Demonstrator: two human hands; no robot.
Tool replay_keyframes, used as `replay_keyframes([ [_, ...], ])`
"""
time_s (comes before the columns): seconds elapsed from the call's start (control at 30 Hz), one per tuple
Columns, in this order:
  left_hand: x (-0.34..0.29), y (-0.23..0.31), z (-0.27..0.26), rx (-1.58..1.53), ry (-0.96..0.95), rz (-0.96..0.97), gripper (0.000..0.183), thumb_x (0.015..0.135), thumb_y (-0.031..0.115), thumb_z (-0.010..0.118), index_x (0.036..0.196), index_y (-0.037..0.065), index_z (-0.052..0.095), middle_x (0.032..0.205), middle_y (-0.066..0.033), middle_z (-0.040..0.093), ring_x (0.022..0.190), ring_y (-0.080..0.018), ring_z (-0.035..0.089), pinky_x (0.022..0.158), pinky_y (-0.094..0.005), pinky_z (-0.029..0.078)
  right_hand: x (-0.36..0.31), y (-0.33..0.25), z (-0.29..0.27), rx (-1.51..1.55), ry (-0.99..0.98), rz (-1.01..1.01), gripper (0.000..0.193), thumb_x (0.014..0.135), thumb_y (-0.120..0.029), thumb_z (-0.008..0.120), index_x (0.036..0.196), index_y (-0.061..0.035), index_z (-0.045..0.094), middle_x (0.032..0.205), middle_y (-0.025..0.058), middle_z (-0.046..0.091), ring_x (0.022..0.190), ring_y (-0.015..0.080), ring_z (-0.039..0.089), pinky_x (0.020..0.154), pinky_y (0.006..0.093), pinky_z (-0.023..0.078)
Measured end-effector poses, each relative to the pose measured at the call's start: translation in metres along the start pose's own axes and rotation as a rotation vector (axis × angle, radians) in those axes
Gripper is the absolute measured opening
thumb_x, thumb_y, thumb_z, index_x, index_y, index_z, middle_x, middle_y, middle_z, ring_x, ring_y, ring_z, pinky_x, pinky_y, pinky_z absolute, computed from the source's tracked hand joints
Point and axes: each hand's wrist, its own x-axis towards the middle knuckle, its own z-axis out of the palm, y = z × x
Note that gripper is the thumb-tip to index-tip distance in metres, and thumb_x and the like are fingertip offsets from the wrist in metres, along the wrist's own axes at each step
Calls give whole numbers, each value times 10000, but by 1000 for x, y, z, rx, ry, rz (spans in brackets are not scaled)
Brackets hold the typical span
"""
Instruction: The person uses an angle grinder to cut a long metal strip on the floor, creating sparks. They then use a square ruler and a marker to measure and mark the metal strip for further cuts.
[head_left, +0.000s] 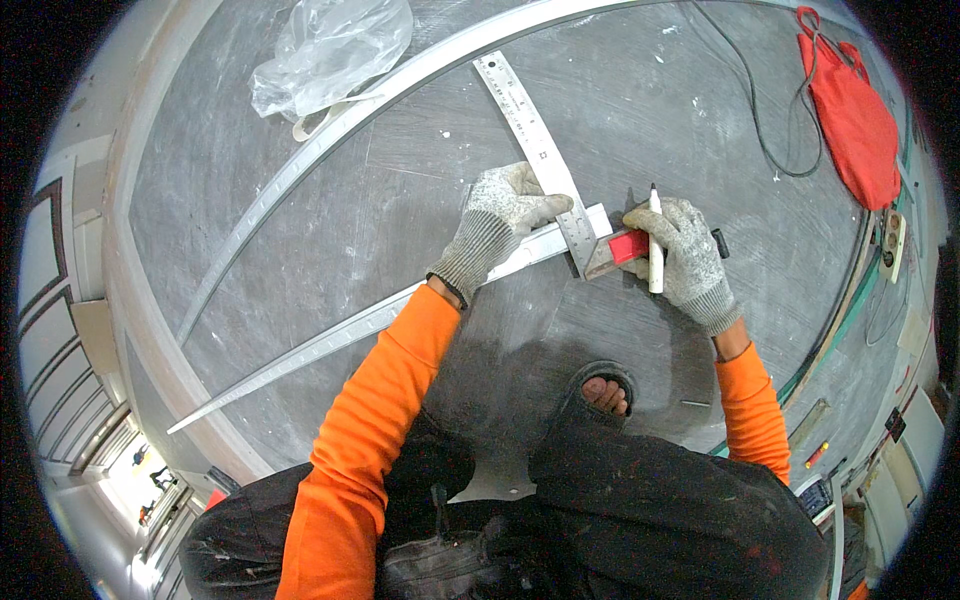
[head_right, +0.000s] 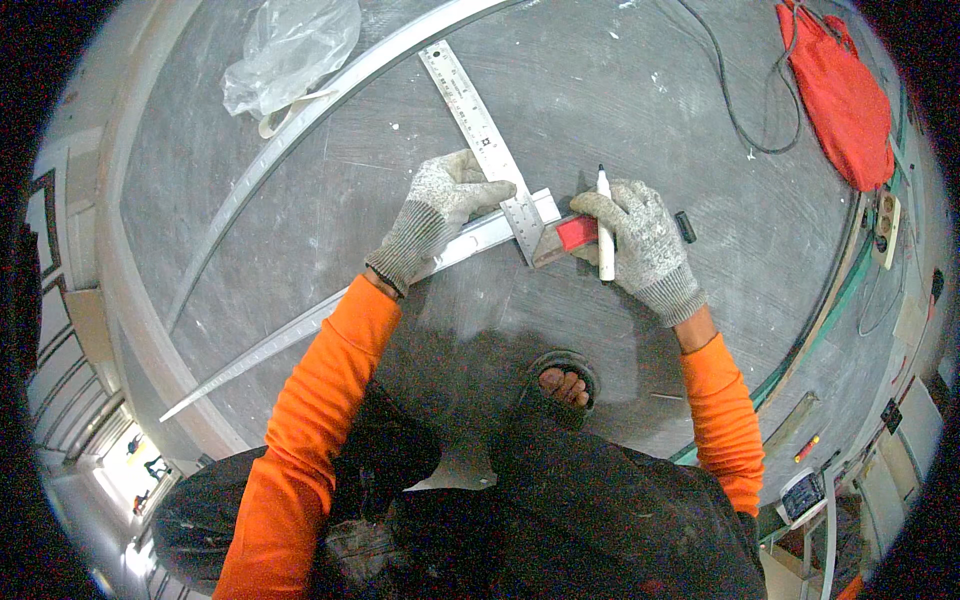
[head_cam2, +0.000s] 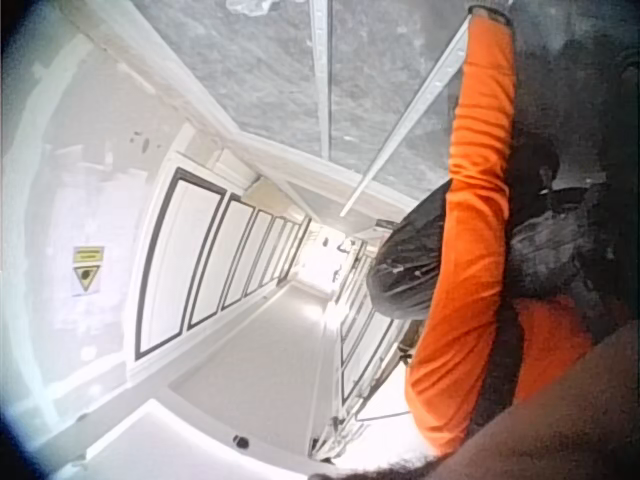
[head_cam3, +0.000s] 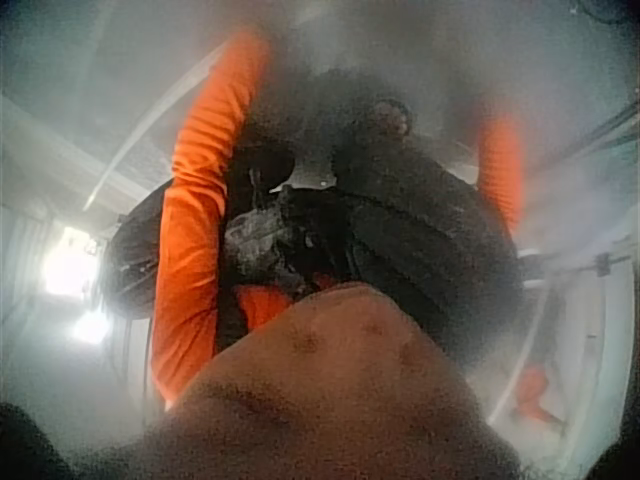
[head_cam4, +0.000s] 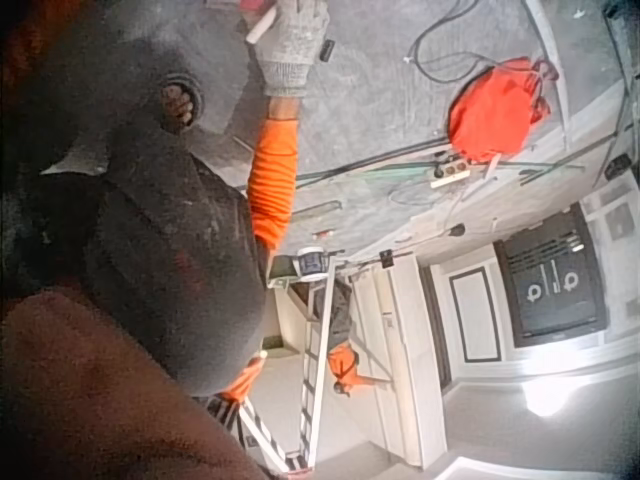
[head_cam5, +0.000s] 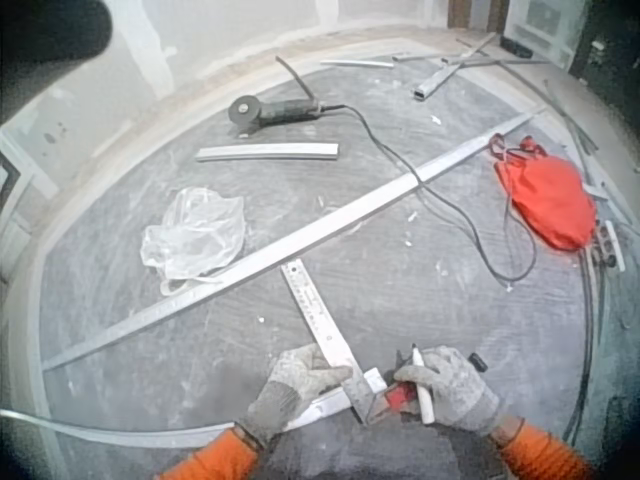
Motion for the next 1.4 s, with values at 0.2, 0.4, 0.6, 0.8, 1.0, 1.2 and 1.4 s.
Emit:
replay_keyframes([
  [0.2,1,4,-2,-50,-5,-83,376,893,133,828,1208,-36,711,1113,-126,788,1014,-182,754,909,-308,599,2,2,0,-7,-31,13,532,774,-327,864,1236,-134,683,1142,146,652,1142,372,606,1042,488,477],
  [0.4,1,5,0,-34,-9,-44,340,887,104,823,1181,-30,720,1074,-108,793,968,-158,750,867,-298,599,2,1,-1,-6,-15,10,551,762,-315,869,1245,-134,676,1117,143,644,1125,371,605,1032,480,475],
  [0.6,1,5,3,12,31,-53,316,892,101,812,1164,-28,717,1054,-109,789,940,-153,748,840,-300,599,2,0,-2,12,-22,17,550,757,-312,873,1237,-131,675,1116,141,645,1118,373,607,1025,478,473],
  [0.8,0,3,3,9,31,-16,311,899,109,806,1162,-26,710,1035,-108,785,921,-149,745,812,-296,598,3,1,-1,27,-19,19,535,762,-318,868,1226,-132,679,1128,140,654,1123,376,611,1031,483,474],
  [1.0,0,6,2,14,37,-51,364,872,118,835,1181,-36,717,1064,-124,797,959,-170,759,862,-301,603,4,0,-2,37,-33,21,527,766,-318,869,1223,-134,683,1137,146,659,1129,379,613,1036,489,476],
  [1.2,3,0,4,22,38,-23,352,875,132,836,1162,-37,721,1051,-120,797,944,-163,756,844,-305,601,3,2,-2,15,-42,25,540,769,-313,872,1243,-136,682,1151,148,656,1139,379,610,1039,488,474],
  [1.4,4,-8,5,12,52,40,332,876,136,834,1140,-36,729,1025,-112,799,918,-154,755,828,-304,599,2,3,-1,14,-39,27,553,771,-317,871,1256,-136,676,1147,149,652,1148,379,609,1051,487,471],
])
